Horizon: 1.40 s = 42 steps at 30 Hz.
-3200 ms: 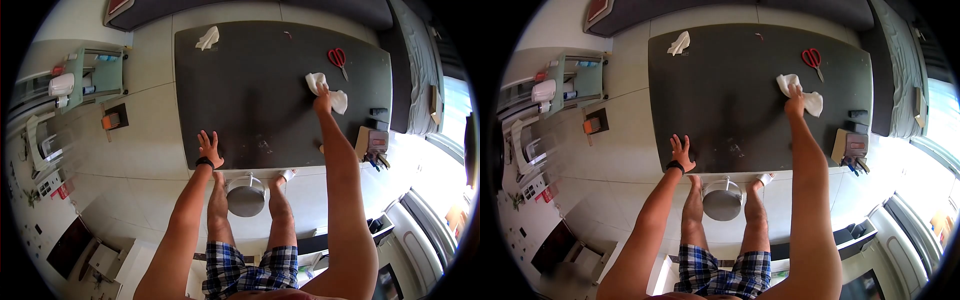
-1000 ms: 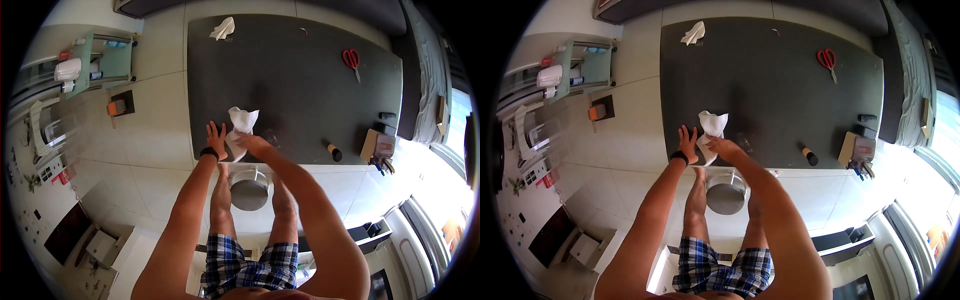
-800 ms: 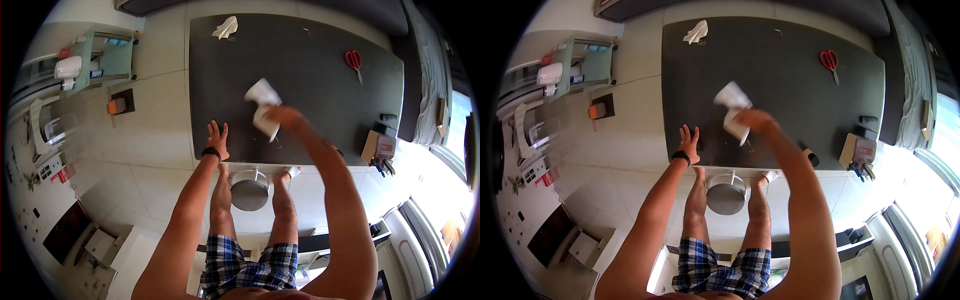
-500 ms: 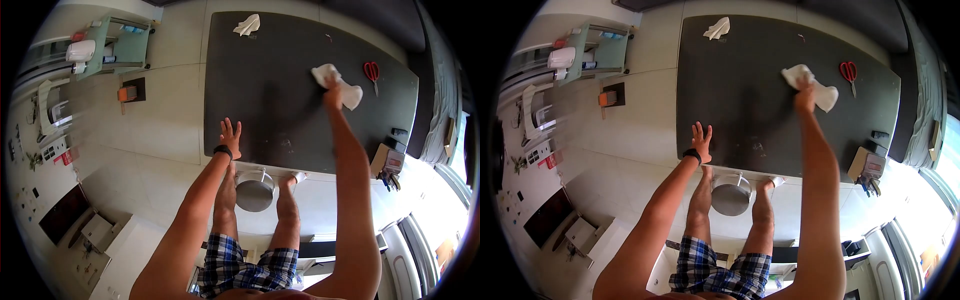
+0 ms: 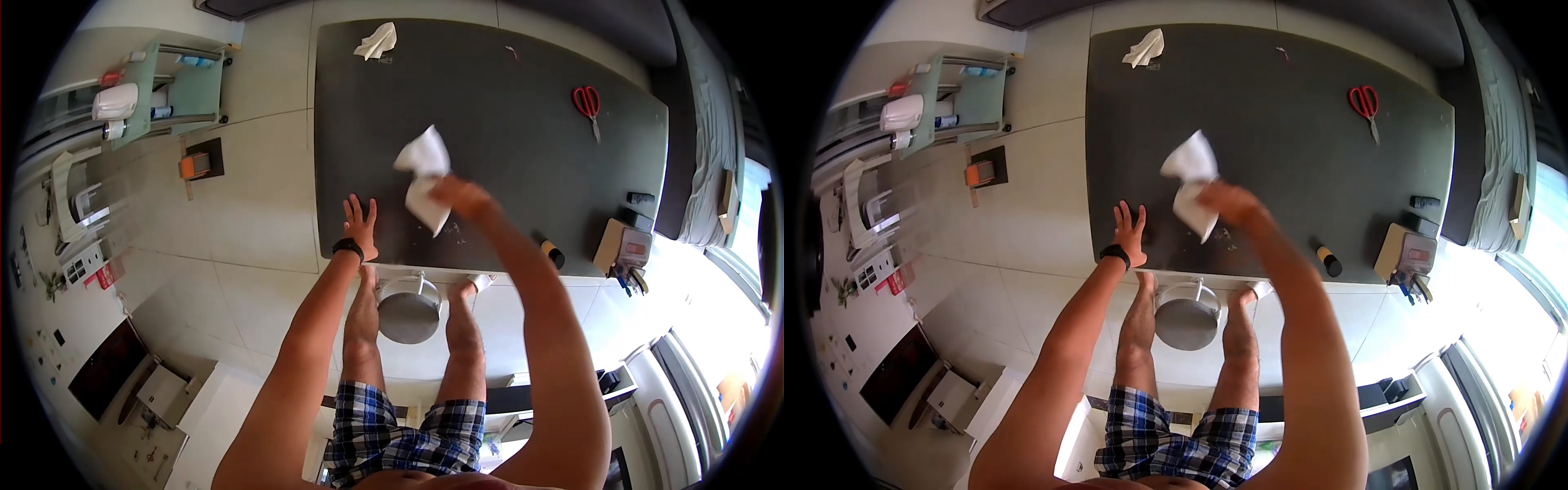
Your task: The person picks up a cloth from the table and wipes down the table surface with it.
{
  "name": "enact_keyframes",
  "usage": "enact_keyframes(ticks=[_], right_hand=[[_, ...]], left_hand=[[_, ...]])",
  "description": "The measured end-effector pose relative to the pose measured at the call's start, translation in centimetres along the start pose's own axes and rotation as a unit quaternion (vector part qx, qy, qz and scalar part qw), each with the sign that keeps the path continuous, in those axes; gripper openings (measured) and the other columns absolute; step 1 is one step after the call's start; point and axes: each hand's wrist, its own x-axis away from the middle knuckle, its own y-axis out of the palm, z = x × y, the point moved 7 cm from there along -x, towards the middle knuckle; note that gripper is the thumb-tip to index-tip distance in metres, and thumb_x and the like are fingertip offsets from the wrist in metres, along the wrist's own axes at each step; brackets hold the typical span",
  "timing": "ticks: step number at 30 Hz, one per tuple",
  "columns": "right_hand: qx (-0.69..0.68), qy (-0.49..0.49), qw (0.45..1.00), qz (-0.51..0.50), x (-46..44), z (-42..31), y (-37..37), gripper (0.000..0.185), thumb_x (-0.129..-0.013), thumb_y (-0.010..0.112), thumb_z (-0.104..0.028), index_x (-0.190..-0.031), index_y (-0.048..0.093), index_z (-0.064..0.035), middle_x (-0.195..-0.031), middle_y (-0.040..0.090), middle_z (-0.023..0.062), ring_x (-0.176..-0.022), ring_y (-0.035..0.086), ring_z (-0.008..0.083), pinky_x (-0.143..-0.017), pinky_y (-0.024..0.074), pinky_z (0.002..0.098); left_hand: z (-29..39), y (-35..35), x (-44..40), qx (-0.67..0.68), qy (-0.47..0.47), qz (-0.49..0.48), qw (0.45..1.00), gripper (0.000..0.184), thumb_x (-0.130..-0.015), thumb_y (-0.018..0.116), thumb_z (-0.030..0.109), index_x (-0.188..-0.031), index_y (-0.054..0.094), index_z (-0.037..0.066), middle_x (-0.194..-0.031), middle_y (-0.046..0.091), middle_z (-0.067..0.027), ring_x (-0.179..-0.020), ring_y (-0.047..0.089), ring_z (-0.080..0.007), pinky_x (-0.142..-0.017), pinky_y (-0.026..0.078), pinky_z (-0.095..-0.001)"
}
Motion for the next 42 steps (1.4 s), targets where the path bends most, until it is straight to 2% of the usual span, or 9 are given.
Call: enact_keyframes(ticks=[3, 5, 12, 15, 19, 25, 30, 34, 42], right_hand=[[-0.175, 0.135, 0.943, 0.249, -0.9, 16.3, -3.8, 0.043, -0.112, 0.043, -0.033, -0.149, 0.058, -0.0157, -0.148, 0.062, 0.0024, -0.123, 0.063, 0.0213, -0.1, 0.0504, 0.0345], [-0.469, 0.372, 0.722, 0.347, 1.8, 17.3, -11.9, 0.047, -0.109, 0.047, -0.039, -0.134, 0.071, -0.0071, -0.137, 0.068, 0.0112, -0.126, 0.063, 0.0218, -0.116, 0.0414, 0.0358], [-0.105, 0.191, 0.922, 0.319, -2.8, 10.9, -7.4, 0.049, -0.091, 0.051, 0.006, -0.132, 0.067, -0.0143, -0.139, 0.063, 0.0174, -0.131, 0.059, 0.0376, -0.114, 0.0462, 0.0463], [-0.318, 0.202, 0.915, 0.147, -3.5, 0.6, -1.4, 0.04, -0.1, 0.05, -0.006, -0.136, 0.064, -0.0132, -0.147, 0.06, 0.0173, -0.128, 0.063, 0.0381, -0.111, 0.0494, 0.0473], [-0.105, -0.102, 0.989, -0.019, -0.6, -10.5, 4.6, 0.035, -0.097, 0.057, -0.009, -0.129, 0.071, -0.0155, -0.159, 0.051, 0.0084, -0.134, 0.06, 0.0285, -0.111, 0.0516, 0.0384], [0.017, -0.213, 0.977, -0.008, 3.9, -4.6, 3.4, 0.036, -0.091, 0.062, -0.007, -0.125, 0.072, -0.0141, -0.15, 0.06, 0.0065, -0.147, 0.047, 0.0251, -0.114, 0.0485, 0.0363], [0.318, 0.149, 0.935, 0.055, 4.1, 11.6, -6.3, 0.043, -0.1, 0.053, -0.014, -0.142, 0.057, -0.0228, -0.145, 0.059, 0.0058, -0.13, 0.061, 0.0232, -0.089, 0.0613, 0.0327], [-0.095, 0.349, 0.877, 0.316, 6.2, 20.0, -12.6, 0.043, -0.093, 0.055, 0.0, -0.132, 0.068, -0.0095, -0.138, 0.067, 0.0154, -0.136, 0.057, 0.0332, -0.116, 0.0441, 0.0417], [-0.238, 0.229, 0.913, 0.239, 0.3, 5.0, -5.3, 0.041, -0.093, 0.055, -0.001, -0.131, 0.069, -0.0054, -0.14, 0.066, 0.0169, -0.129, 0.064, 0.0355, -0.108, 0.0513, 0.041]], left_hand=[[0.1, -0.2, 0.0, -0.007, -0.004, 0.003, 1.0, 0.134, -0.072, 0.084, 0.011, -0.169, -0.007, 0.024, -0.169, -0.02, -0.0322, -0.158, -0.009, -0.0531, -0.118, 0.037, -0.0646], [0.2, -0.3, 0.2, -0.004, -0.002, 0.001, 1.0, 0.134, -0.074, 0.083, 0.011, -0.169, -0.009, 0.025, -0.169, -0.021, -0.0321, -0.159, -0.01, -0.0516, -0.12, 0.035, -0.0635], [0.4, -1.0, 0.3, -0.011, -0.012, -0.005, 1.0, 0.132, -0.074, 0.082, 0.012, -0.169, -0.007, 0.024, -0.17, -0.019, -0.0322, -0.159, -0.008, -0.0519, -0.12, 0.036, -0.0612], [0.3, -1.1, 0.2, -0.016, -0.009, -0.014, 1.0, 0.128, -0.075, 0.081, 0.014, -0.17, -0.004, 0.023, -0.17, -0.017, -0.0326, -0.159, -0.007, -0.0525, -0.119, 0.038, -0.0608], [0.1, -1.5, 0.3, -0.013, -0.002, -0.007, 1.0, 0.121, -0.075, 0.08, 0.016, -0.17, 0.005, 0.02, -0.17, -0.012, -0.0334, -0.158, -0.003, -0.0536, -0.117, 0.042, -0.0587], [-0.3, -1.9, -0.4, -0.026, 0.004, -0.008, 1.0, 0.117, -0.073, 0.081, 0.025, -0.169, 0.013, 0.02, -0.17, -0.003, -0.0342, -0.157, 0.006, -0.0557, -0.112, 0.049, -0.0546], [1.0, -3.1, 0.3, -0.058, -0.027, -0.053, 0.997, 0.113, -0.081, 0.077, 0.027, -0.17, 0.007, 0.022, -0.172, -0.005, -0.0316, -0.159, 0.003, -0.0524, -0.117, 0.046, -0.0499], [1.2, -3.3, 0.3, -0.067, -0.032, -0.05, 0.996, 0.114, -0.081, 0.077, 0.03, -0.17, 0.007, 0.022, -0.172, -0.005, -0.0318, -0.159, 0.003, -0.0526, -0.119, 0.044, -0.0488], [0.9, -2.7, -0.2, -0.061, -0.023, -0.061, 0.996, 0.114, -0.08, 0.077, 0.032, -0.17, 0.009, 0.018, -0.169, -0.004, -0.0381, -0.157, 0.003, -0.0578, -0.125, 0.033, -0.0503]])
